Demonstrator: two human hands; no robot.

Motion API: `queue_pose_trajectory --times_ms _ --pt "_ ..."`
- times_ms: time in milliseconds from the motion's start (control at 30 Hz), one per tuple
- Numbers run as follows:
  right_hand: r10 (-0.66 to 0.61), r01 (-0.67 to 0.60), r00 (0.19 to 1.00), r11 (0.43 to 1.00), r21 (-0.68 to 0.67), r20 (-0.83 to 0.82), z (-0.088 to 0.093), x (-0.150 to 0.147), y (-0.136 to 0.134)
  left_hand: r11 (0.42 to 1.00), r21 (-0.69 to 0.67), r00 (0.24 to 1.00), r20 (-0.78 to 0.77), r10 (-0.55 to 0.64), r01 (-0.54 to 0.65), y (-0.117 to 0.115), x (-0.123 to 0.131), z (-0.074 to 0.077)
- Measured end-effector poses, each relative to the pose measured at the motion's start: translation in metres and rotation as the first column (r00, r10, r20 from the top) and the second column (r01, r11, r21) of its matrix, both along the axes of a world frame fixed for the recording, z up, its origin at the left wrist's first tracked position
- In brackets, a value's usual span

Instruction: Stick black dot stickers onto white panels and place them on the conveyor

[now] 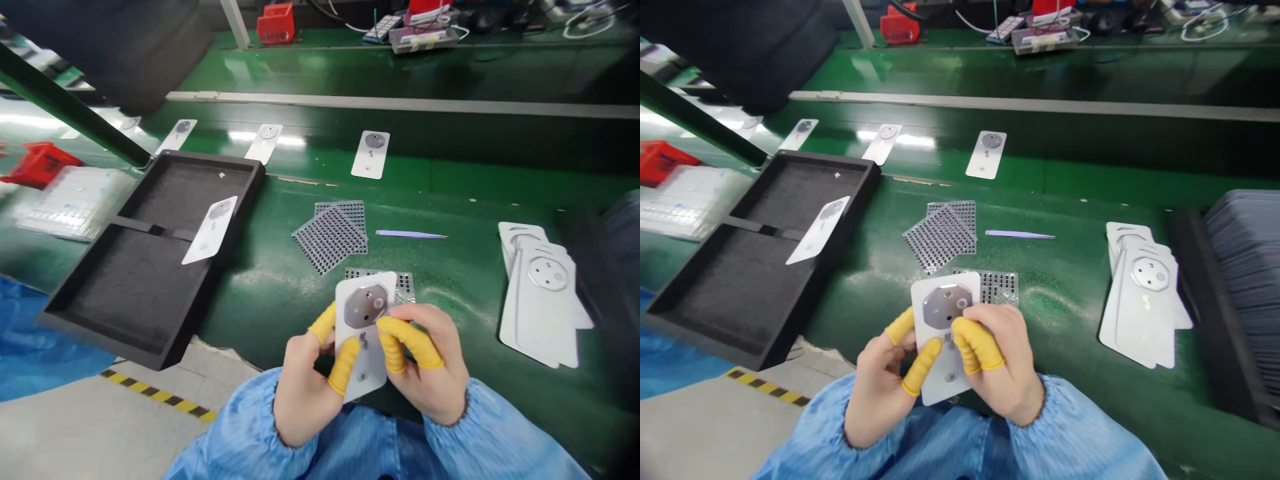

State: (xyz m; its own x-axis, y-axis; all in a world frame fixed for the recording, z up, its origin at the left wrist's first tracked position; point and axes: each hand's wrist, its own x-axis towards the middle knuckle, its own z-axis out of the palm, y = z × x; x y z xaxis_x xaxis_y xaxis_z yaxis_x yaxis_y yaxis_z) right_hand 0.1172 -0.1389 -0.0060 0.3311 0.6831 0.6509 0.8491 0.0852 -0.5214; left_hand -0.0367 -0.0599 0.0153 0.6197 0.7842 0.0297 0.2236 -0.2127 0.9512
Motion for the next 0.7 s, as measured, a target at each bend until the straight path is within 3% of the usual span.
queue_pose_trajectory --times_ms 133,400,700 --pt "0.026 -0.027 0.997 1.0 -0.01 -0.068 0.002 -0.002 -0.007 0.976 0.216 0.997 -0.07 0.04 -0.024 -0.013 0.012 0.004" --pt "0.174 -0.149 0.98 0.965 -0.217 0.101 0.011 -0.004 -0.022 0.986 0.166 1.0 -0.007 0.006 -0.005 -0.01 0.016 0.009" --pt "0.129 -0.104 0.987 0.965 -0.242 0.09 0.011 -0.005 -0.018 0.985 0.156 0.997 0.008 -0.074 0.072 -0.011 0.021 0.012"
